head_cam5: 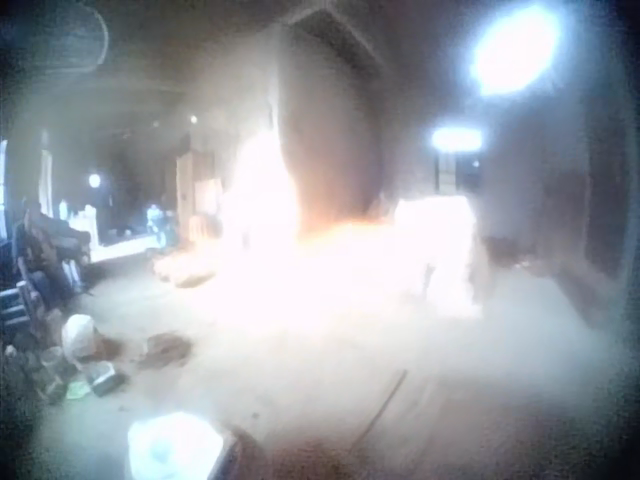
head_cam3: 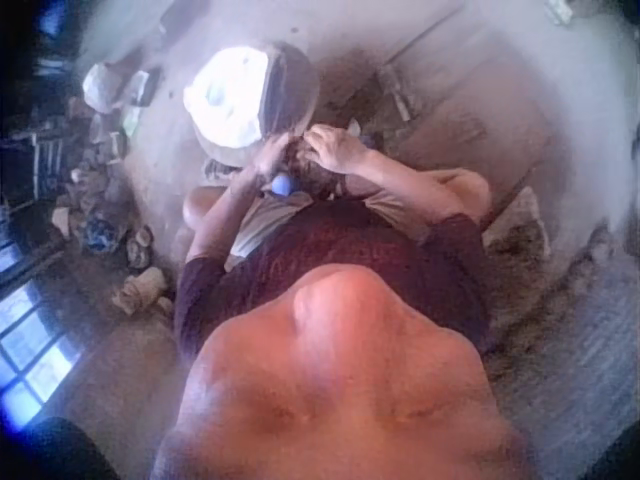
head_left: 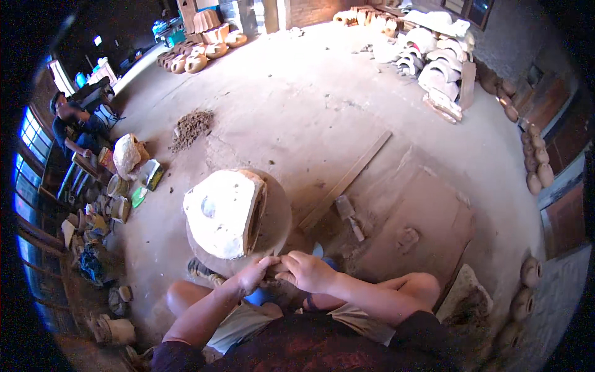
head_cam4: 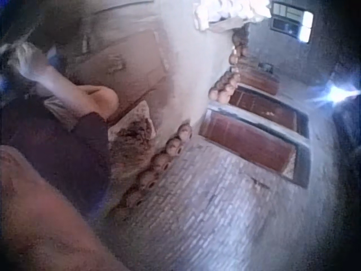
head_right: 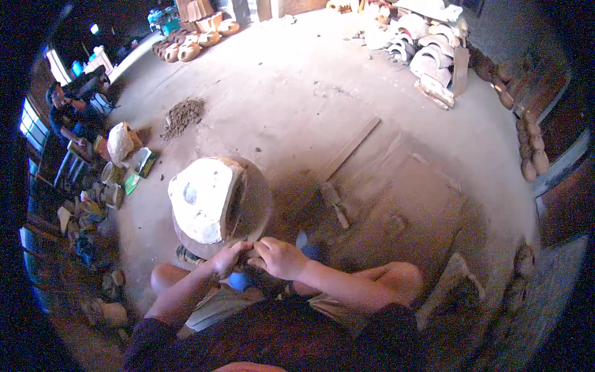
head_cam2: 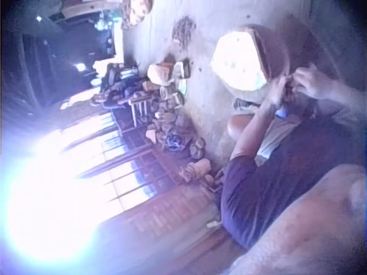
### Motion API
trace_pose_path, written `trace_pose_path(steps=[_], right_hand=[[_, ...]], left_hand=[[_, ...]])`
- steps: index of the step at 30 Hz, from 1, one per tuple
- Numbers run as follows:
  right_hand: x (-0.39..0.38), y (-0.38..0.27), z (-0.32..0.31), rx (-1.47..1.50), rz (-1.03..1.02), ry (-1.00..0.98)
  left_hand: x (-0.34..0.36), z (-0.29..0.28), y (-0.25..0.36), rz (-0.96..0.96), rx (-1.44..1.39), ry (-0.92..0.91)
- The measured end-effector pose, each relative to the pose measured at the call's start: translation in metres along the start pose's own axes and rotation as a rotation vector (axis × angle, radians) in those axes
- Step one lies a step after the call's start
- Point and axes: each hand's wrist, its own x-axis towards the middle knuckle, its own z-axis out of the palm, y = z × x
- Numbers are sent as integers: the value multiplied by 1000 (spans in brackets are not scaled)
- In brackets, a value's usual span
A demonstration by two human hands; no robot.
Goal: The person presses clay into a large mold, removes the mold pieces, and uses a small tool to trim and shape the base of the clay object by hand.
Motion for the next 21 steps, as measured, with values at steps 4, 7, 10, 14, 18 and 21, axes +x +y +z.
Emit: trace_pose_path(steps=[4, 7, 10, 14, 18, 21], right_hand=[[-3, -2, -4, -102, -28, -131], [1, -4, -4, 23, 96, -58], [7, -3, 4, 168, 182, 87], [25, 7, 13, 85, 324, 258], [39, 60, 21, 271, 557, 542], [65, 73, 56, 352, 590, 472]], left_hand=[[11, -25, -13, -208, -241, -459], [0, 4, 5, 238, 84, -77], [3, -11, 11, 478, 453, 68], [11, -29, 26, 740, 692, 454], [35, -77, 119, 963, 574, 774], [65, -119, 138, 835, 884, 843]])
